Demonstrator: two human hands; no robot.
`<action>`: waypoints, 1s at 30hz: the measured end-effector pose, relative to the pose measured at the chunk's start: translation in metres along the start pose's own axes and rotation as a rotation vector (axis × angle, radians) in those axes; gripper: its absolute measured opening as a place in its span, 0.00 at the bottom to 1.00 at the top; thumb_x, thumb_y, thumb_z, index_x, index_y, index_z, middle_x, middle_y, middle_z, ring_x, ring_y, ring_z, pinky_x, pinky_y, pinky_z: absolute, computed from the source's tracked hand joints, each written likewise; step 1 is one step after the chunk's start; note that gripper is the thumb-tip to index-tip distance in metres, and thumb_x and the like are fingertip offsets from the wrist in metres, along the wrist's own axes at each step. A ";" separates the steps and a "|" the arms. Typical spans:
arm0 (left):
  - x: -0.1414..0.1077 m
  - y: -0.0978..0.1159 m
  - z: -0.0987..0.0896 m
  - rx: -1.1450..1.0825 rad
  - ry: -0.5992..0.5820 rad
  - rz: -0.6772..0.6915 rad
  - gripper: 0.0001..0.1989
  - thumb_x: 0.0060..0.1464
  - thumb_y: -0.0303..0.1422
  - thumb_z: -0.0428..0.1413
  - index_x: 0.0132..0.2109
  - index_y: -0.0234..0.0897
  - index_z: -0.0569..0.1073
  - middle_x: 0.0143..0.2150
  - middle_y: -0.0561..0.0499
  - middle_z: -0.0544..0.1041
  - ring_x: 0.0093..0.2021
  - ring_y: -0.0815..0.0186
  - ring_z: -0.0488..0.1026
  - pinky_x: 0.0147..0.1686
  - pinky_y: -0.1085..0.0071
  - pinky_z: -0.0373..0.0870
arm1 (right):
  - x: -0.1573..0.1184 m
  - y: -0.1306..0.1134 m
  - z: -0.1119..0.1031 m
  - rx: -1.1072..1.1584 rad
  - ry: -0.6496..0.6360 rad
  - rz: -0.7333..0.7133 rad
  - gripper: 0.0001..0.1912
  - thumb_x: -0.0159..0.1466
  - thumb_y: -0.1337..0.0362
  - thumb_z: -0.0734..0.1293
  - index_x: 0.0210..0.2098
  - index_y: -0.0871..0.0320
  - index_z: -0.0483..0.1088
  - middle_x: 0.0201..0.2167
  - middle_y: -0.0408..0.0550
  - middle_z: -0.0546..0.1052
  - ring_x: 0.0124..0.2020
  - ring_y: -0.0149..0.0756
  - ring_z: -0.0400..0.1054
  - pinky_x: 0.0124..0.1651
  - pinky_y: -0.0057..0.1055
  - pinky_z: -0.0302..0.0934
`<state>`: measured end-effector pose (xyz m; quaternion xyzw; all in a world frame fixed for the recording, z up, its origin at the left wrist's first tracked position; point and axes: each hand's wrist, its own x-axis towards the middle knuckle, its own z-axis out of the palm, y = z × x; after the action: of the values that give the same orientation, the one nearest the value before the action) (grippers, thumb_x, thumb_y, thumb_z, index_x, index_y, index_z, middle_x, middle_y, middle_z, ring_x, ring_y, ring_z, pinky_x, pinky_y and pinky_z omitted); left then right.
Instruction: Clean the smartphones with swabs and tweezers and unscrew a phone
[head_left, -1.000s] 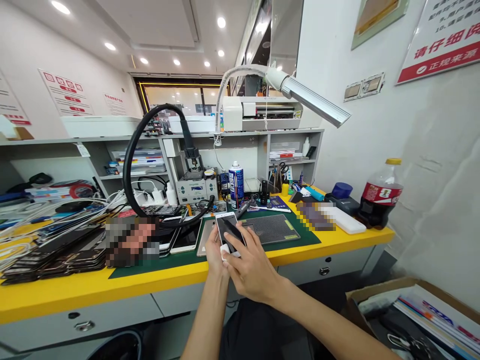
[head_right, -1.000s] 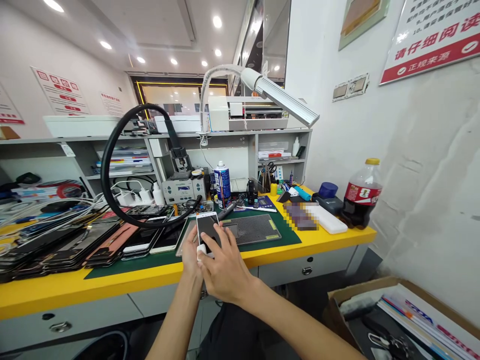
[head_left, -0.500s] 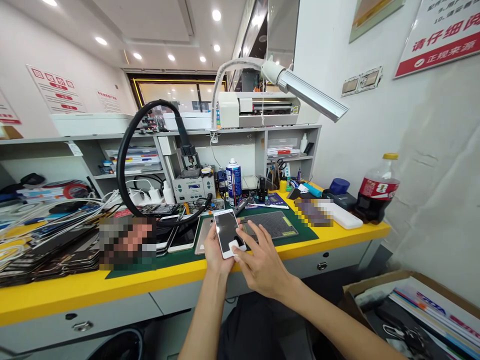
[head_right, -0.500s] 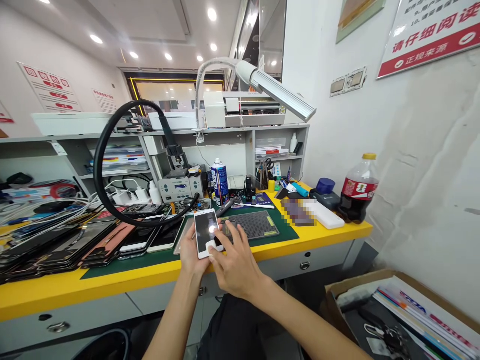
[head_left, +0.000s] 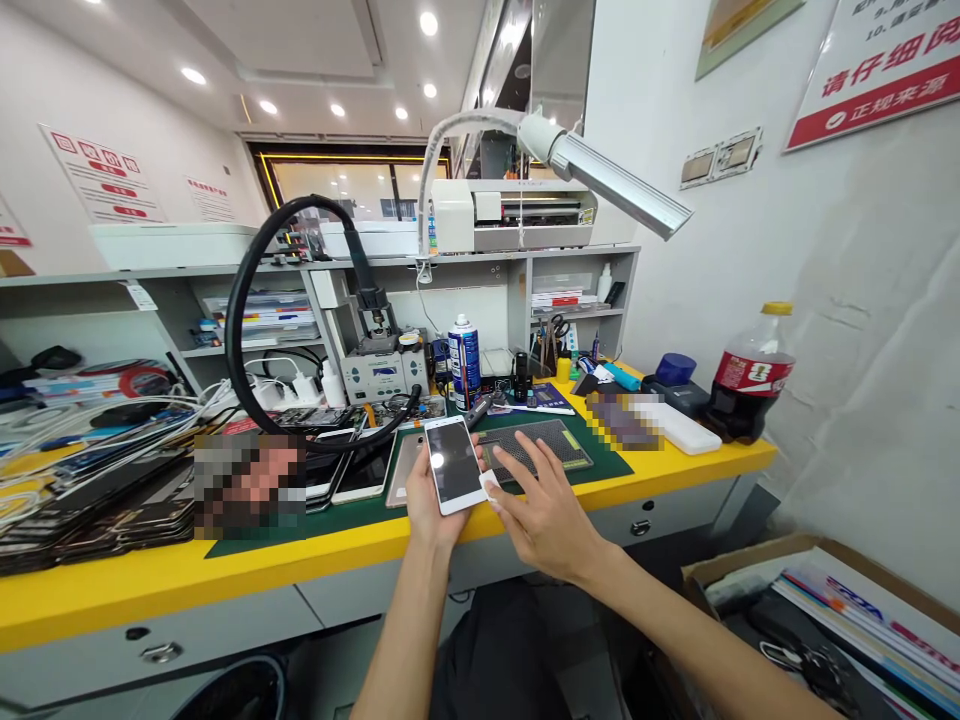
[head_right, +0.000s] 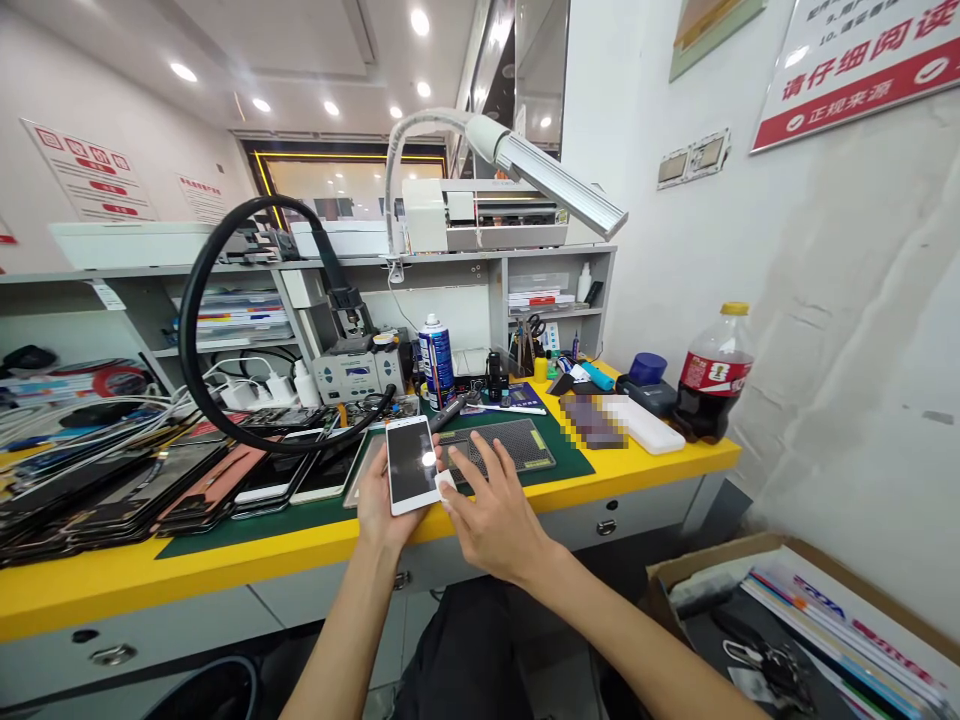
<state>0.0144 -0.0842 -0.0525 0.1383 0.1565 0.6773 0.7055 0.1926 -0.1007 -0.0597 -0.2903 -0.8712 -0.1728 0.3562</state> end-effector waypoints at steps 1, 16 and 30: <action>0.000 0.000 0.000 -0.003 0.000 -0.004 0.23 0.65 0.40 0.46 0.57 0.28 0.71 0.44 0.38 0.80 0.34 0.59 0.78 0.37 0.63 0.76 | 0.001 -0.001 0.000 -0.004 0.000 -0.007 0.14 0.66 0.68 0.64 0.51 0.55 0.72 0.63 0.54 0.66 0.70 0.58 0.44 0.66 0.62 0.47; 0.001 0.000 -0.002 0.050 -0.014 0.051 0.20 0.64 0.39 0.48 0.50 0.28 0.76 0.41 0.41 0.82 0.38 0.58 0.80 0.45 0.61 0.76 | 0.004 -0.024 0.002 0.072 -0.020 -0.027 0.14 0.66 0.68 0.63 0.50 0.57 0.72 0.64 0.56 0.65 0.71 0.58 0.42 0.68 0.62 0.43; 0.002 -0.001 -0.002 0.043 0.043 0.067 0.18 0.63 0.38 0.48 0.46 0.30 0.77 0.41 0.41 0.82 0.46 0.54 0.79 0.51 0.59 0.74 | 0.026 -0.030 0.017 0.204 -0.071 0.008 0.14 0.66 0.65 0.64 0.48 0.47 0.76 0.67 0.46 0.61 0.71 0.59 0.41 0.67 0.63 0.42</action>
<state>0.0141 -0.0824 -0.0551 0.1439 0.1815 0.6998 0.6757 0.1497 -0.1053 -0.0551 -0.2618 -0.8951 -0.0718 0.3536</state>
